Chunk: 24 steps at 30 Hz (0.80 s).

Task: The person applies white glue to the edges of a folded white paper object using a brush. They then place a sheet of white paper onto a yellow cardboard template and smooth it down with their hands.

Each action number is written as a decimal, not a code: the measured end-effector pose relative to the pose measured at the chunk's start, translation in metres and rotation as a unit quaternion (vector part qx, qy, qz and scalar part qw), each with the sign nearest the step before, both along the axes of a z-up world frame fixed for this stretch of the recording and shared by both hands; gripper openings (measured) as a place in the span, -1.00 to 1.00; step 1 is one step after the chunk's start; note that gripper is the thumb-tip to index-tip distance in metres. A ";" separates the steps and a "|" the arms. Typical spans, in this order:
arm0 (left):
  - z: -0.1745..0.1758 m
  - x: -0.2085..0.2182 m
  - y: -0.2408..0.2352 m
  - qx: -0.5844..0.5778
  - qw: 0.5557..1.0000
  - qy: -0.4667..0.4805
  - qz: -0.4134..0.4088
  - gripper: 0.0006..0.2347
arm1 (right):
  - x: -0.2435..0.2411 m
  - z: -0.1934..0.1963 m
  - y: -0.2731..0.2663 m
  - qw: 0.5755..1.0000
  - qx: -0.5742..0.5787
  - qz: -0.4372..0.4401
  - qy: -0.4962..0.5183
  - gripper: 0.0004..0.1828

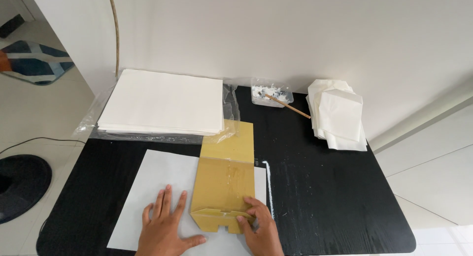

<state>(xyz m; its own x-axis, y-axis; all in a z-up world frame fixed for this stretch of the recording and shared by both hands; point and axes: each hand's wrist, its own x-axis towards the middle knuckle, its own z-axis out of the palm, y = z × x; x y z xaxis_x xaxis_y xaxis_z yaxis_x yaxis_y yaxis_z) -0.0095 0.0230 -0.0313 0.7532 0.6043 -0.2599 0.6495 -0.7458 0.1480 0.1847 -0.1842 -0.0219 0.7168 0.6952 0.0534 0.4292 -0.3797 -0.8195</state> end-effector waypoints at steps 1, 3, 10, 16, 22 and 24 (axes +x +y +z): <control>0.001 0.001 -0.001 -0.001 1.000 0.001 0.000 0.22 | 0.001 0.001 0.000 1.000 -0.001 0.000 0.001 -0.82; 0.001 0.003 -0.003 0.000 1.000 0.006 0.015 0.22 | 0.002 0.004 -0.002 1.000 0.012 0.009 -0.007 -0.83; 0.005 0.010 -0.005 -0.026 0.999 0.032 0.010 0.22 | 0.001 0.003 -0.001 1.000 -0.025 -0.003 -0.002 -0.84; 0.005 0.010 -0.007 -0.009 1.000 0.003 0.008 0.23 | -0.001 0.012 0.002 1.000 -0.028 0.005 0.004 -0.84; -0.032 0.007 -0.005 0.408 0.895 -0.178 -0.018 0.51 | -0.002 0.008 0.001 1.000 -0.013 0.007 -0.007 -0.84; 0.015 0.014 -0.009 -0.019 0.999 0.031 0.012 0.22 | 0.000 0.004 0.001 1.000 -0.010 0.004 -0.020 -0.83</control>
